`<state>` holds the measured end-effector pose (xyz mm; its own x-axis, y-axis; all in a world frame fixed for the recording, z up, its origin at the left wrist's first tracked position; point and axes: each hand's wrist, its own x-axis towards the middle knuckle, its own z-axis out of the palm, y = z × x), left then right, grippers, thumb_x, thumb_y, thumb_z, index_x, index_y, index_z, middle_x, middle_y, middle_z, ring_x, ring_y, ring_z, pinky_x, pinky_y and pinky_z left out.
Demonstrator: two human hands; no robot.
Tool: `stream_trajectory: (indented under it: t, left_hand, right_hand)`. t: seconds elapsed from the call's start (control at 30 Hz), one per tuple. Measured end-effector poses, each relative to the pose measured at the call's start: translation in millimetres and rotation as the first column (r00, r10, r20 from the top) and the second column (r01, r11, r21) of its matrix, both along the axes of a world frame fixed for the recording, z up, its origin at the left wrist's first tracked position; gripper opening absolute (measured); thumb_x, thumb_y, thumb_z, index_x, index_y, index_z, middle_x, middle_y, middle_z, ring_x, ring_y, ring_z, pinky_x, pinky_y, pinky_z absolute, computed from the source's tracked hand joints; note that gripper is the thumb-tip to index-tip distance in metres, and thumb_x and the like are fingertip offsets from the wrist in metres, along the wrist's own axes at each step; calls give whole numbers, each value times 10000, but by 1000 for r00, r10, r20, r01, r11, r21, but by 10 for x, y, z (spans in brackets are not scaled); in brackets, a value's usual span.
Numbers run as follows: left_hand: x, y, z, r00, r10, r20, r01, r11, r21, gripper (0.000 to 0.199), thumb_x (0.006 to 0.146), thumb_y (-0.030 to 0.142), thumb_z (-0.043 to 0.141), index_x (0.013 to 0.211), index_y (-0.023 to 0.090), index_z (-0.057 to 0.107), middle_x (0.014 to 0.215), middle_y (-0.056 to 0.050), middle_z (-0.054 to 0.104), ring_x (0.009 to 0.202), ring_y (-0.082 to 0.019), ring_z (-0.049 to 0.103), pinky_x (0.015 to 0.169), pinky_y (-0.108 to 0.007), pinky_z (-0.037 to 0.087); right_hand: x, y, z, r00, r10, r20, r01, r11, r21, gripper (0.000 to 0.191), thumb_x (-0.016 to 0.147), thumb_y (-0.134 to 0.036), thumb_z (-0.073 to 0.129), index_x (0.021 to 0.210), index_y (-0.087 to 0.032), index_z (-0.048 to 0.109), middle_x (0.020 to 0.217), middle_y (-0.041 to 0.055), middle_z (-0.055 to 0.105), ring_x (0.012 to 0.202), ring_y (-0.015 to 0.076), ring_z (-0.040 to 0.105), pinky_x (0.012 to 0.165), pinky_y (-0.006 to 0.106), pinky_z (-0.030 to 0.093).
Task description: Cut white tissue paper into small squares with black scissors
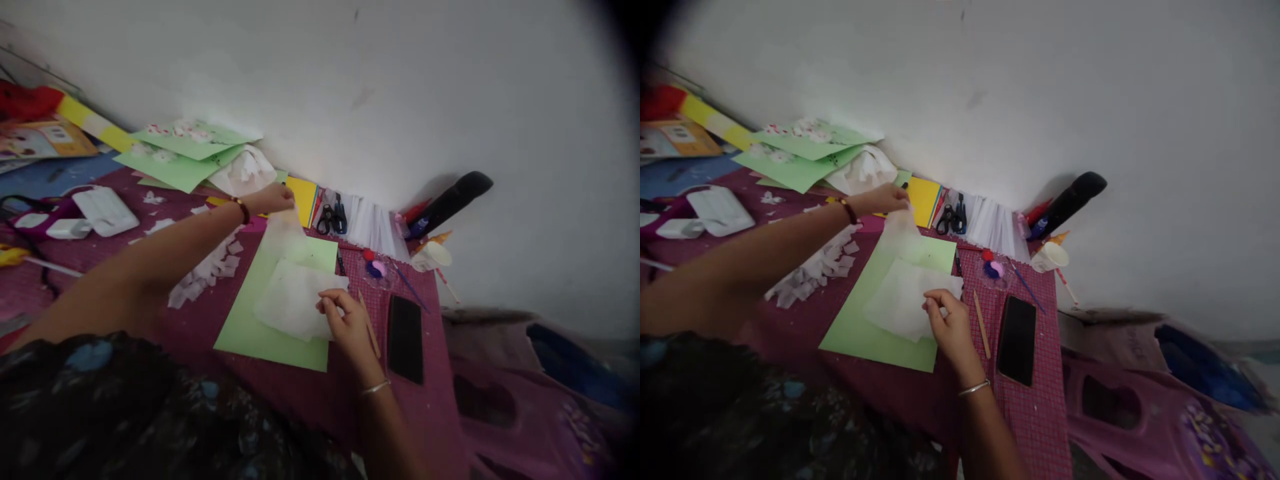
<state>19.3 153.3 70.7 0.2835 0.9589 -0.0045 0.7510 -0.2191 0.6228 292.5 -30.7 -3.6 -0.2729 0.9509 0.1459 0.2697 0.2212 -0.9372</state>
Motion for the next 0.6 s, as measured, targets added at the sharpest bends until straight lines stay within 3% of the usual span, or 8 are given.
stream_trajectory:
  t: [0.1, 0.17, 0.27, 0.33, 0.4, 0.5, 0.6]
  left_hand:
    - [-112, -205, 350, 999, 36, 18, -37, 997, 69, 169, 724, 306, 584, 629, 168, 573, 563, 23, 464, 562, -116, 404, 561, -267, 303]
    - [-202, -451, 531, 1000, -7, 5, 6, 990, 140, 173, 739, 317, 603, 704, 150, 633, 616, 12, 538, 594, -114, 444, 580, -256, 329]
    - [-313, -973, 586, 993, -115, -34, 120, 966, 228, 220, 773, 320, 604, 831, 134, 705, 749, -36, 683, 693, -148, 566, 674, -275, 424]
    - [-394, -1387, 444, 967, -256, -5, 241, 905, 351, 233, 825, 337, 587, 885, 154, 717, 915, -82, 738, 846, -195, 647, 802, -321, 488]
    - [-504, -1807, 195, 903, -418, -100, 423, 824, 375, 194, 867, 307, 553, 876, 202, 715, 1052, -87, 746, 1006, -219, 661, 942, -360, 487]
    - [-690, -2354, -250, 833, -478, -279, 551, 762, 339, 238, 925, 211, 483, 934, 243, 719, 1166, -53, 745, 1168, -229, 625, 1143, -445, 366]
    - [-796, -2726, -623, 783, -501, -369, 608, 742, 282, 284, 967, 160, 451, 1005, 238, 721, 1229, -42, 735, 1247, -228, 595, 1191, -468, 311]
  right_hand:
    - [-37, -27, -18, 998, 20, -54, -24, 997, -69, 106, 901, -371, 617, 907, -298, 693, 791, 38, 735, 770, 265, 697, 744, 427, 549]
    - [-122, -72, -31, 980, 54, -189, -93, 975, -203, 203, 897, -464, 630, 961, -281, 689, 843, 52, 750, 784, 250, 701, 780, 423, 559]
    - [-342, -190, -54, 862, 91, -499, -341, 832, -438, 547, 870, -717, 532, 1144, -257, 645, 1081, 114, 763, 921, 254, 727, 855, 444, 574]
    - [-506, -287, -65, 759, 70, -647, -485, 724, -491, 743, 821, -850, 433, 1221, -246, 600, 1254, 158, 711, 1081, 281, 705, 909, 472, 568]
    - [-633, -382, -72, 713, 14, -701, -509, 698, -504, 823, 789, -906, 373, 1221, -239, 588, 1330, 176, 670, 1185, 305, 663, 951, 499, 554]
    - [-728, -503, -91, 747, -64, -662, -431, 712, -555, 867, 781, -928, 312, 1183, -221, 611, 1274, 182, 693, 1160, 329, 670, 931, 526, 559]
    - [-795, -579, -118, 848, 14, -530, -380, 713, -589, 803, 808, -889, 353, 1117, -210, 649, 1101, 149, 748, 1021, 305, 711, 848, 493, 586]
